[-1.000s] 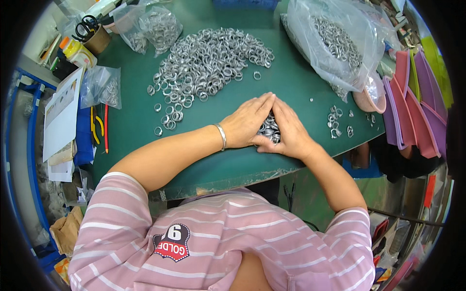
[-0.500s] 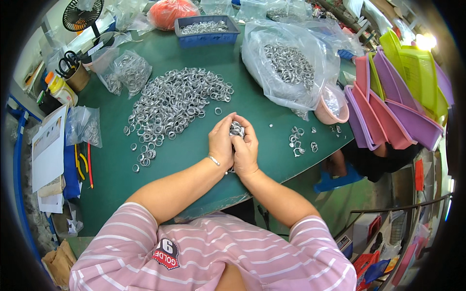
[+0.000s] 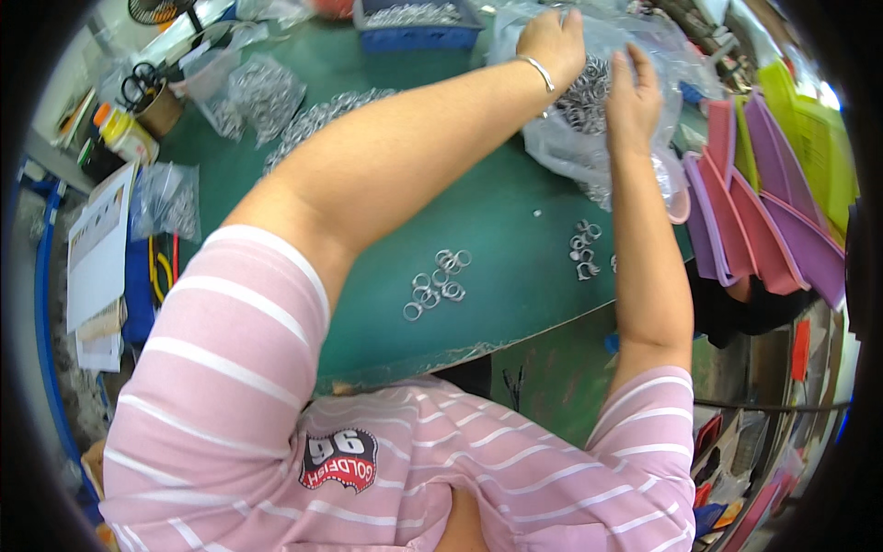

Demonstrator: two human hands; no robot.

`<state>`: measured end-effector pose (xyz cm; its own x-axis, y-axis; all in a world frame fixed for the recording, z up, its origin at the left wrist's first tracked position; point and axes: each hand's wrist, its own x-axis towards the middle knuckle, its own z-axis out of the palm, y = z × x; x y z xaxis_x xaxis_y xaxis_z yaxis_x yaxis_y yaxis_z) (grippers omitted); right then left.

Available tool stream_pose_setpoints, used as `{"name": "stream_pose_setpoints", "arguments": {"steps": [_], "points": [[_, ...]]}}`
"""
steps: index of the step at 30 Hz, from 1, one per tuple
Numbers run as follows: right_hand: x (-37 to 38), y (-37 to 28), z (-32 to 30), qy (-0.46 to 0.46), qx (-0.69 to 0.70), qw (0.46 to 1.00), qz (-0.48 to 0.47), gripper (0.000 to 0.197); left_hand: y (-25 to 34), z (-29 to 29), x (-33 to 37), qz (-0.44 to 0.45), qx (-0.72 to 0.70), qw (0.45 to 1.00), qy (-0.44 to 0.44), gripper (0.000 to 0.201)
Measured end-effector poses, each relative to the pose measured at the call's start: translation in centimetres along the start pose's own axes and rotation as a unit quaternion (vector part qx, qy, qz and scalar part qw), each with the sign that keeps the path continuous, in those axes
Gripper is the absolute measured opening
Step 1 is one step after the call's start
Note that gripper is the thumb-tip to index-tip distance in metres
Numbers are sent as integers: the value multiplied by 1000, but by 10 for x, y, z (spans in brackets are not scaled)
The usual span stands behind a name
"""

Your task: The person sorts small metal rings on a green workstation desk by hand, moving them into a central pile and occasionally picking up handfuls to separate them.

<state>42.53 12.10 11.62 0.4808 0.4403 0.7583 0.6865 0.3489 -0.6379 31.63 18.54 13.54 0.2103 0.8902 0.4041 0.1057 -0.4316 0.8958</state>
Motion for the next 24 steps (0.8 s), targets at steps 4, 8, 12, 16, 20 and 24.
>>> {"name": "stream_pose_setpoints", "arguments": {"steps": [4, 8, 12, 16, 20, 24], "points": [[-102, -53, -28, -345, 28, 932, -106, 34, -61, -73, -3, 97, -91, 987, 89, 22], [-198, -77, -35, -655, -19, 738, -160, 70, -48, -167, -88, -33, -176, 979, 92, 26], [-224, -68, -17, -613, 108, 722, -302, 46, -71, -245, -151, -56, -124, 977, 165, 28], [-222, -62, -5, -606, 151, 743, -241, 29, -90, -300, -212, -61, -21, 977, 202, 29], [-226, -64, 5, -560, 124, 780, -249, 27, -94, -328, -256, -81, 223, 964, 118, 27], [-221, -78, 7, -577, 125, 744, -313, 24, -93, -330, -284, -68, 448, 891, -5, 33]]}}
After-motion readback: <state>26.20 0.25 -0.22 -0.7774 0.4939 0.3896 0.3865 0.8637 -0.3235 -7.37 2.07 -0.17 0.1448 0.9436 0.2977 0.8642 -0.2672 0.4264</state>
